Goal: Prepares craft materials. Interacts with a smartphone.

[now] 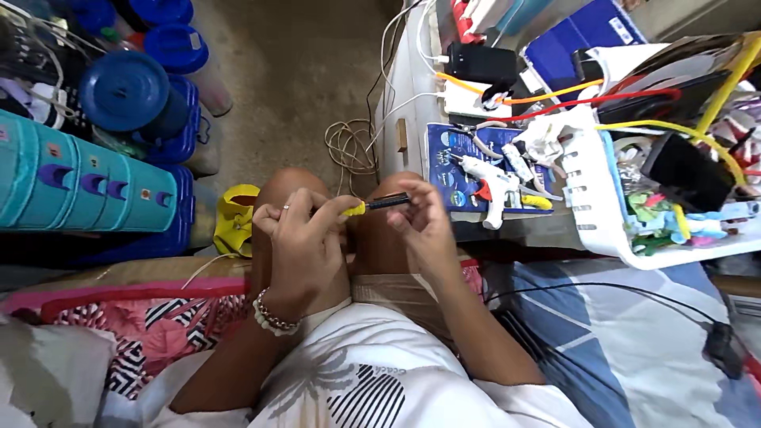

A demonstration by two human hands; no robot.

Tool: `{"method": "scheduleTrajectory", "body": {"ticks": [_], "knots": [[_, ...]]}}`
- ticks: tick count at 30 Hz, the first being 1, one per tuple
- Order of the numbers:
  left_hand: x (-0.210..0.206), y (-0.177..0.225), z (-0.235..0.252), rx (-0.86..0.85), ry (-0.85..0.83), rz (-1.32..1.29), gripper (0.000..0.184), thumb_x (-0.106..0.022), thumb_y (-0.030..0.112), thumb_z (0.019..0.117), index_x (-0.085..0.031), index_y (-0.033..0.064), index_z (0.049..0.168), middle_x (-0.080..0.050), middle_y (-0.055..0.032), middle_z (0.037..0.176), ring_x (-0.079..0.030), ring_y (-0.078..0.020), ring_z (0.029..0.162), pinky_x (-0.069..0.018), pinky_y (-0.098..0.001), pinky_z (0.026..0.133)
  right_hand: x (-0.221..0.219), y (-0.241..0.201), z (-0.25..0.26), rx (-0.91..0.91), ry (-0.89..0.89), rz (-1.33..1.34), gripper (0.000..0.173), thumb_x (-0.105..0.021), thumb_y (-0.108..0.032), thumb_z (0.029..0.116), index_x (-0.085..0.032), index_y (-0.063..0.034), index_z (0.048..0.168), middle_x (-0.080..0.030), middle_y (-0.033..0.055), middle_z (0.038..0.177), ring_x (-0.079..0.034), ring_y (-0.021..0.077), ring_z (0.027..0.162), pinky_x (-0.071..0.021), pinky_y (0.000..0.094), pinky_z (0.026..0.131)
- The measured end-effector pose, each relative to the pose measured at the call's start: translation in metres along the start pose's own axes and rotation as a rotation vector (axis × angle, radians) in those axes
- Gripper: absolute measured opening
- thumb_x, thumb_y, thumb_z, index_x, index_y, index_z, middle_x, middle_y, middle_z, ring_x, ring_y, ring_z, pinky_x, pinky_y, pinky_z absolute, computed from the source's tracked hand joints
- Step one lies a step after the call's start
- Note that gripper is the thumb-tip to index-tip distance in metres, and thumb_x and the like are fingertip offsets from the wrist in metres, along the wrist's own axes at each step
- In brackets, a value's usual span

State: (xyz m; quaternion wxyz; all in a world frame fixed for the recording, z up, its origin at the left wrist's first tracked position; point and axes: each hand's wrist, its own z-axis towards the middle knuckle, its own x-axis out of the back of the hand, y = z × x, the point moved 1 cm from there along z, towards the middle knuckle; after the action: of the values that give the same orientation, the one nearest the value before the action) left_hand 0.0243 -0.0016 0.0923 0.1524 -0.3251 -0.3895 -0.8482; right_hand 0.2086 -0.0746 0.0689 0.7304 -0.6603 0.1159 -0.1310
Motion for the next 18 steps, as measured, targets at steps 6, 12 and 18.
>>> {"method": "scheduleTrajectory", "body": {"ticks": [6,12,18], "knots": [[0.005,0.010,-0.001,-0.049,-0.059,-0.047,0.022,-0.054,0.024,0.1033,-0.074,0.0171,0.109,-0.060,-0.0017,0.087,-0.056,-0.0131,0.084,-0.0308,-0.0484,0.093,0.002,-0.025,0.005,0.629,-0.047,-0.613,0.017,-0.077,-0.019,0.0922,-0.076,-0.0077,0.105,-0.072,0.0084,0.114,-0.065,0.0214,0.116,-0.0523,0.0374,0.103],[0.007,0.015,-0.002,-0.084,-0.010,0.011,0.023,-0.056,0.031,0.1040,-0.068,0.0124,0.112,-0.070,-0.0018,0.092,-0.064,-0.0101,0.087,-0.0292,-0.0519,0.103,0.003,-0.029,0.008,0.601,-0.110,-0.518,0.012,-0.074,-0.014,0.0935,-0.076,-0.0026,0.097,-0.076,0.0065,0.098,-0.071,0.0148,0.101,-0.0565,0.0305,0.095],[0.000,0.011,-0.004,-0.185,-0.008,0.011,0.024,-0.054,0.034,0.1062,-0.069,0.0156,0.110,-0.073,0.0007,0.093,-0.066,-0.0071,0.085,-0.0288,-0.0508,0.108,0.010,-0.030,0.005,0.494,-0.211,-0.584,0.023,-0.064,-0.025,0.1015,-0.077,-0.0063,0.103,-0.077,0.0028,0.098,-0.071,0.0126,0.100,-0.0550,0.0336,0.096]]}}
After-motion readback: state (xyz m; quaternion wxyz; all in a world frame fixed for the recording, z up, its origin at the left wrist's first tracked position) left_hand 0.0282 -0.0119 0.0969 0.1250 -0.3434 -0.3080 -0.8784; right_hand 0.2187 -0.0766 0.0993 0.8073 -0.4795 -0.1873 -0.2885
